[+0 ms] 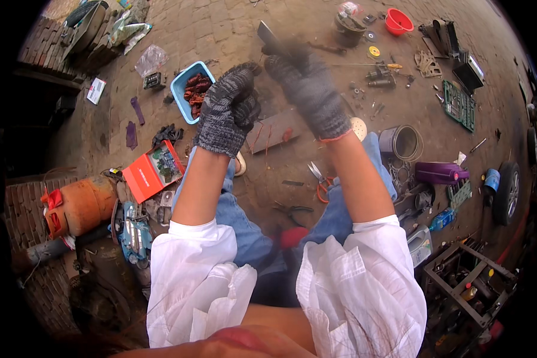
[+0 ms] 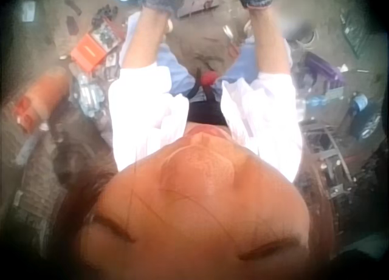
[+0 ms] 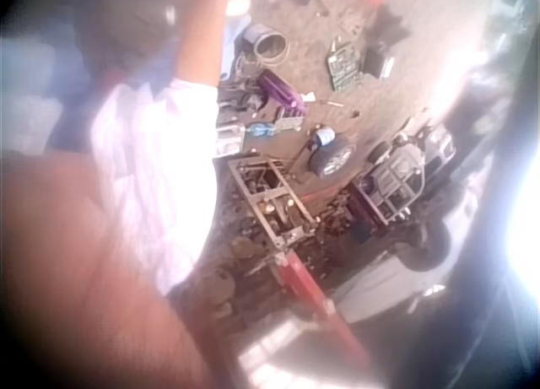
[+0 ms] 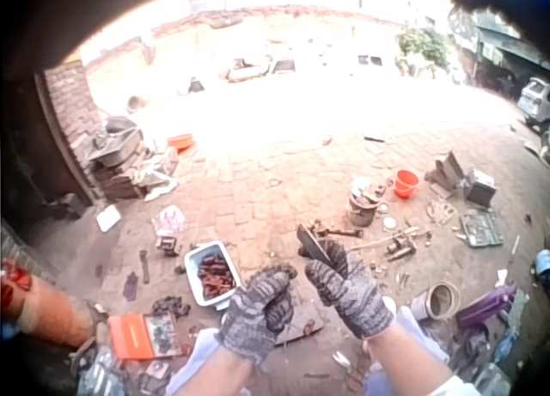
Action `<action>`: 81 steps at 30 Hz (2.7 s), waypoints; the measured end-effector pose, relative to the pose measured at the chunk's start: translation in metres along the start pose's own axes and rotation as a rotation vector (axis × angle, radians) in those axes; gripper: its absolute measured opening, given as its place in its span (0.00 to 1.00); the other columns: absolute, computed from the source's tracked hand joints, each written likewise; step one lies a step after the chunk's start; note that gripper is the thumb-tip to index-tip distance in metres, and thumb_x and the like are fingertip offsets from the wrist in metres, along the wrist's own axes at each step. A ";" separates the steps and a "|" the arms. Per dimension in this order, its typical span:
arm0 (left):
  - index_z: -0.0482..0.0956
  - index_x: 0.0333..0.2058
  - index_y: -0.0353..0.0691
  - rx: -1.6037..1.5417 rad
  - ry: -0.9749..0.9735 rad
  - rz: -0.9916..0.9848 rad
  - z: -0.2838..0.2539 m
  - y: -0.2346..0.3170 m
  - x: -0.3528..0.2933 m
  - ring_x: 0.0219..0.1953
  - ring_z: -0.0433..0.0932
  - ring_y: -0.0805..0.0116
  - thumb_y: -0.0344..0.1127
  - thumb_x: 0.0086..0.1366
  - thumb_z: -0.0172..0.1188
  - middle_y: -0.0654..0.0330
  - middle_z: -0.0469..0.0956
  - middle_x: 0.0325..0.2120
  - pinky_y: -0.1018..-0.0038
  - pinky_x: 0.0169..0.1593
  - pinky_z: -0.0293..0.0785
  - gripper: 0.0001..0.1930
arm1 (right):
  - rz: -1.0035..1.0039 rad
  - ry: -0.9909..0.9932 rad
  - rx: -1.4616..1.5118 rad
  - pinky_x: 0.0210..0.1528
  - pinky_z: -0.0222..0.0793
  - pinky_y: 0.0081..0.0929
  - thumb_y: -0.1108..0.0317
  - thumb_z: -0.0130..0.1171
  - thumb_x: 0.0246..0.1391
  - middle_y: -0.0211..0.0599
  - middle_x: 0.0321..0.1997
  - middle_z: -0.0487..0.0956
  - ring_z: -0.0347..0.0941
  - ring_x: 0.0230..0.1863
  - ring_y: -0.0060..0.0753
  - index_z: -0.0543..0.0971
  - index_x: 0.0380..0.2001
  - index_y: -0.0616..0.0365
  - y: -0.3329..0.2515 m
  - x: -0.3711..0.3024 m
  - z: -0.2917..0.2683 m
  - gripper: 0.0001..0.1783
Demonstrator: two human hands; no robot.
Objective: The person sits on the ground and sharpens a small metal blade using a sharpening stone, then sharpens a pair of scissors using the same stone. The person holds the tools with gloved hands and rubs the blade edges against the stone repeatedly.
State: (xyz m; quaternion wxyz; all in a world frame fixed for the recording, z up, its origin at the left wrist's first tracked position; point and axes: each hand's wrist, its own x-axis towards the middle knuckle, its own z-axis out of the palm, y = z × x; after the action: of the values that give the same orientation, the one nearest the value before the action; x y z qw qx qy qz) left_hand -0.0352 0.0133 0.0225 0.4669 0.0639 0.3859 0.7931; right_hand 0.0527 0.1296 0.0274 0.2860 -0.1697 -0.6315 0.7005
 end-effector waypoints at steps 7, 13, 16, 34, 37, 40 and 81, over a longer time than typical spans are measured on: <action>0.74 0.32 0.37 0.063 0.170 0.105 -0.017 -0.003 0.014 0.07 0.53 0.80 0.33 0.54 0.54 0.71 0.62 0.10 0.81 0.11 0.47 0.08 | 0.029 0.055 0.107 0.17 0.51 0.12 0.61 0.48 0.53 0.21 0.17 0.62 0.55 0.16 0.13 0.72 0.33 0.58 0.011 0.010 -0.024 0.12; 0.73 0.36 0.34 0.440 0.201 0.311 -0.057 0.018 0.027 0.15 0.64 0.75 0.26 0.53 0.51 0.61 0.70 0.22 0.79 0.16 0.57 0.10 | 0.144 0.008 -0.258 0.25 0.64 0.18 0.60 0.49 0.52 0.30 0.25 0.73 0.66 0.22 0.20 0.73 0.37 0.61 0.069 0.002 -0.030 0.16; 0.72 0.35 0.34 0.316 0.220 0.310 -0.048 0.029 0.024 0.12 0.60 0.75 0.27 0.54 0.51 0.63 0.68 0.17 0.77 0.15 0.54 0.09 | -0.065 -0.194 -1.091 0.33 0.66 0.27 0.61 0.50 0.49 0.43 0.30 0.76 0.72 0.28 0.33 0.73 0.39 0.60 0.143 -0.012 -0.050 0.17; 0.71 0.33 0.33 -0.114 0.395 0.118 -0.067 0.057 0.022 0.09 0.50 0.79 0.30 0.56 0.52 0.69 0.58 0.11 0.81 0.12 0.45 0.08 | 0.832 0.196 -0.480 0.44 0.60 0.31 0.46 0.48 0.44 0.42 0.40 0.72 0.66 0.43 0.36 0.72 0.43 0.54 0.441 -0.087 -0.070 0.28; 0.71 0.33 0.33 -0.097 0.401 0.140 -0.075 0.055 0.021 0.09 0.50 0.79 0.30 0.56 0.52 0.69 0.59 0.11 0.81 0.12 0.45 0.08 | 0.869 0.211 -0.628 0.51 0.58 0.35 0.41 0.44 0.46 0.48 0.45 0.71 0.65 0.50 0.44 0.71 0.44 0.55 0.393 -0.078 -0.059 0.32; 0.72 0.33 0.33 -0.105 0.409 0.169 -0.080 0.056 0.015 0.09 0.50 0.79 0.30 0.56 0.52 0.69 0.59 0.12 0.81 0.12 0.45 0.08 | 0.923 0.356 -0.983 0.49 0.60 0.38 0.43 0.42 0.48 0.52 0.42 0.73 0.67 0.47 0.52 0.73 0.41 0.59 0.347 -0.082 -0.043 0.30; 0.75 0.32 0.37 0.109 0.136 0.524 -0.012 0.033 0.017 0.19 0.68 0.79 0.26 0.51 0.59 0.65 0.75 0.25 0.83 0.22 0.64 0.08 | 1.131 -0.019 -0.156 0.32 0.66 0.27 0.53 0.57 0.40 0.41 0.34 0.73 0.70 0.33 0.31 0.70 0.41 0.62 0.339 -0.185 -0.093 0.27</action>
State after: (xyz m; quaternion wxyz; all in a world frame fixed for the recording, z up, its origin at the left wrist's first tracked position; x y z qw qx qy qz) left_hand -0.0727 0.0113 0.0321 0.2148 0.1334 0.4288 0.8673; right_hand 0.1894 0.0755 -0.3417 -0.1524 -0.4956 -0.4949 0.6974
